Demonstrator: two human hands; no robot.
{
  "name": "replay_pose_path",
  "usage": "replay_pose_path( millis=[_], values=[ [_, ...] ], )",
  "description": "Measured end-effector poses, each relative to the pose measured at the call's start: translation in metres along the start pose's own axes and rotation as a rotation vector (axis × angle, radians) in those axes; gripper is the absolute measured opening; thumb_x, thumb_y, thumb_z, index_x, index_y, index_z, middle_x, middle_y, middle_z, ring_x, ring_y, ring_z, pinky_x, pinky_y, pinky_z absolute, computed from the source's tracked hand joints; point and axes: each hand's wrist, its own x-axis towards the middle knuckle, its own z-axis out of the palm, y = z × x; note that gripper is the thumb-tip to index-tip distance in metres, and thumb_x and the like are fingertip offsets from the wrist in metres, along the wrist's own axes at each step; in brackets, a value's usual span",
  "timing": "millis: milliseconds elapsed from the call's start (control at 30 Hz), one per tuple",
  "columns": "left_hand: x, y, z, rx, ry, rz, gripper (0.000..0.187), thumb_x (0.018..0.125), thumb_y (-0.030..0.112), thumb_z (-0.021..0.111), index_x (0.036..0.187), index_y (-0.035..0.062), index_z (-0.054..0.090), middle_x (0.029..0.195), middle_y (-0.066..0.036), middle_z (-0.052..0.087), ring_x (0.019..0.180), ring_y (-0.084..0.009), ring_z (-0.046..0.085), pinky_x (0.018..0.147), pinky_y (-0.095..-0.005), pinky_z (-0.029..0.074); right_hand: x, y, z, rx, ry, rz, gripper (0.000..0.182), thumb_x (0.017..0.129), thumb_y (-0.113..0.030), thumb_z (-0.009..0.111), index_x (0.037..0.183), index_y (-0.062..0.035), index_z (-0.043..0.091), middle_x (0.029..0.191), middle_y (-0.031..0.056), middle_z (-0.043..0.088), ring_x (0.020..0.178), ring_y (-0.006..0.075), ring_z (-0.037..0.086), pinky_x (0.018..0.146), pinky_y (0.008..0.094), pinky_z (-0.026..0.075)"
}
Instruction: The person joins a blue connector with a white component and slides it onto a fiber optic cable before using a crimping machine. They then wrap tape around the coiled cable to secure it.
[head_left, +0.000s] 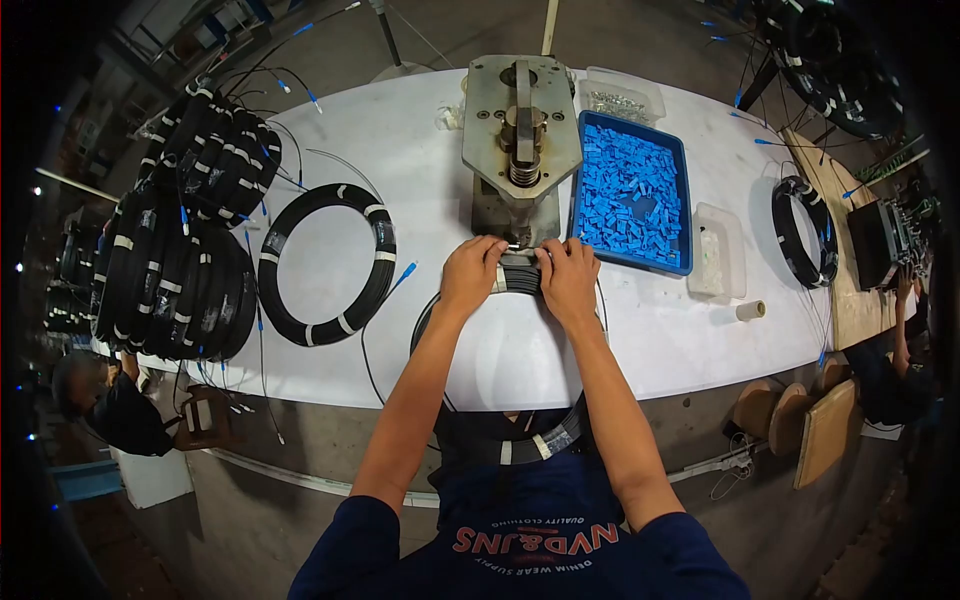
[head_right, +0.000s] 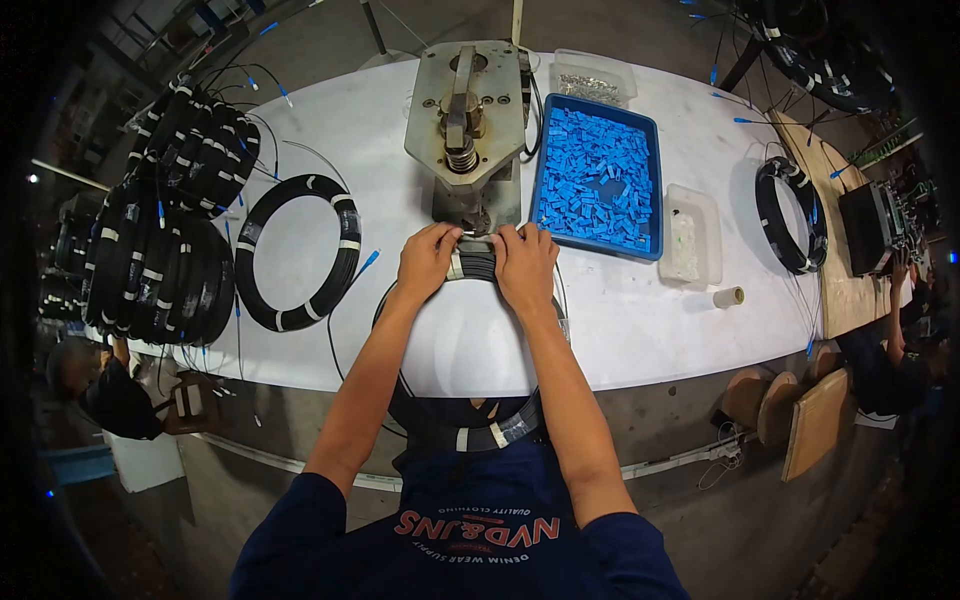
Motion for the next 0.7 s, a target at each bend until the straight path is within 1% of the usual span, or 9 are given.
replay_pose_path(
  millis=[100, 233, 367, 433, 500, 533, 600, 633, 700],
  values=[
    [0.006, 0.0, 0.003, 0.076, -0.005, -0.033, 0.029, 0.099, 0.027, 0.054, 0.091, 0.0023, 0.067, 0.089, -0.017, 0.067, 0.084, -0.0403, 0.063, 0.073, -0.0467, 0.05, 0.004, 0.001, 0.001, 0.012, 0.019, 0.029, 0.015, 0.095, -0.026, 0.06, 0.099, -0.0126, 0.065, 0.093, 0.0101, 0.053, 0.093, 0.0307, 0.049, 0.083, 0.0453, 0.038],
    [0.01, -0.001, 0.006, 0.07, -0.001, -0.048, 0.03, 0.099, 0.025, 0.052, 0.09, 0.0005, 0.066, 0.088, -0.018, 0.068, 0.082, -0.0411, 0.063, 0.071, -0.0457, 0.049, 0.005, -0.001, 0.003, -0.018, 0.055, 0.042, 0.014, 0.095, -0.026, 0.06, 0.099, -0.013, 0.065, 0.093, 0.0107, 0.053, 0.093, 0.0309, 0.049, 0.084, 0.045, 0.038],
    [0.015, 0.003, 0.014, 0.061, 0.023, -0.105, 0.031, 0.099, 0.026, 0.05, 0.092, 0.0, 0.066, 0.09, -0.018, 0.069, 0.086, -0.041, 0.064, 0.075, -0.0458, 0.05, 0.007, 0.001, 0.004, -0.019, 0.029, 0.081, 0.016, 0.095, -0.026, 0.059, 0.1, -0.0132, 0.065, 0.095, 0.0111, 0.054, 0.093, 0.0311, 0.048, 0.085, 0.046, 0.037],
    [0.014, 0.005, 0.014, 0.077, 0.018, -0.134, 0.032, 0.099, 0.026, 0.049, 0.093, 0.0, 0.066, 0.091, -0.018, 0.069, 0.088, -0.0408, 0.065, 0.076, -0.0459, 0.05, 0.008, 0.001, 0.005, -0.014, 0.006, 0.087, 0.016, 0.096, -0.027, 0.058, 0.1, -0.0134, 0.065, 0.097, 0.0114, 0.054, 0.095, 0.0317, 0.048, 0.085, 0.0471, 0.036],
    [0.011, 0.004, 0.013, 0.098, -0.007, -0.13, 0.033, 0.101, 0.028, 0.046, 0.096, 0.0009, 0.064, 0.098, -0.021, 0.067, 0.091, -0.0441, 0.062, 0.078, -0.051, 0.049, 0.007, -0.001, 0.005, -0.044, 0.005, 0.106, 0.016, 0.096, -0.027, 0.058, 0.1, -0.014, 0.066, 0.098, 0.0111, 0.054, 0.097, 0.0314, 0.048, 0.087, 0.0485, 0.036],
    [0.011, 0.004, 0.013, 0.1, -0.006, -0.129, 0.033, 0.101, 0.028, 0.046, 0.096, 0.0009, 0.064, 0.098, -0.021, 0.067, 0.091, -0.0441, 0.062, 0.078, -0.051, 0.049, 0.007, -0.002, 0.005, -0.042, 0.007, 0.106, 0.016, 0.096, -0.027, 0.058, 0.1, -0.014, 0.066, 0.098, 0.0111, 0.054, 0.097, 0.0314, 0.048, 0.087, 0.0485, 0.036],
    [0.01, 0.004, 0.016, 0.13, 0.027, -0.126, 0.034, 0.1, 0.028, 0.047, 0.096, 0.0005, 0.065, 0.093, -0.02, 0.069, 0.087, -0.0418, 0.064, 0.077, -0.0474, 0.05, 0.006, -0.002, 0.005, -0.097, 0.029, 0.112, 0.016, 0.095, -0.027, 0.058, 0.1, -0.0144, 0.066, 0.099, 0.0102, 0.055, 0.101, 0.0318, 0.047, 0.09, 0.052, 0.034],
    [0.01, 0.004, 0.016, 0.129, 0.031, -0.124, 0.034, 0.1, 0.028, 0.047, 0.096, 0.0005, 0.065, 0.093, -0.02, 0.069, 0.087, -0.0418, 0.064, 0.077, -0.0474, 0.05, 0.006, -0.001, 0.005, -0.097, 0.032, 0.11, 0.016, 0.095, -0.027, 0.058, 0.1, -0.0144, 0.066, 0.099, 0.0102, 0.055, 0.101, 0.0318, 0.047, 0.09, 0.052, 0.034],
    [0.01, 0.003, 0.016, 0.152, 0.031, -0.116, 0.034, 0.1, 0.029, 0.046, 0.096, 0.0008, 0.065, 0.093, -0.02, 0.068, 0.088, -0.0423, 0.064, 0.077, -0.0482, 0.049, 0.005, -0.002, 0.006, -0.138, 0.037, 0.125, 0.016, 0.095, -0.028, 0.058, 0.1, -0.0147, 0.066, 0.1, 0.0097, 0.055, 0.106, 0.0327, 0.045, 0.094, 0.0551, 0.031]
  ],
)
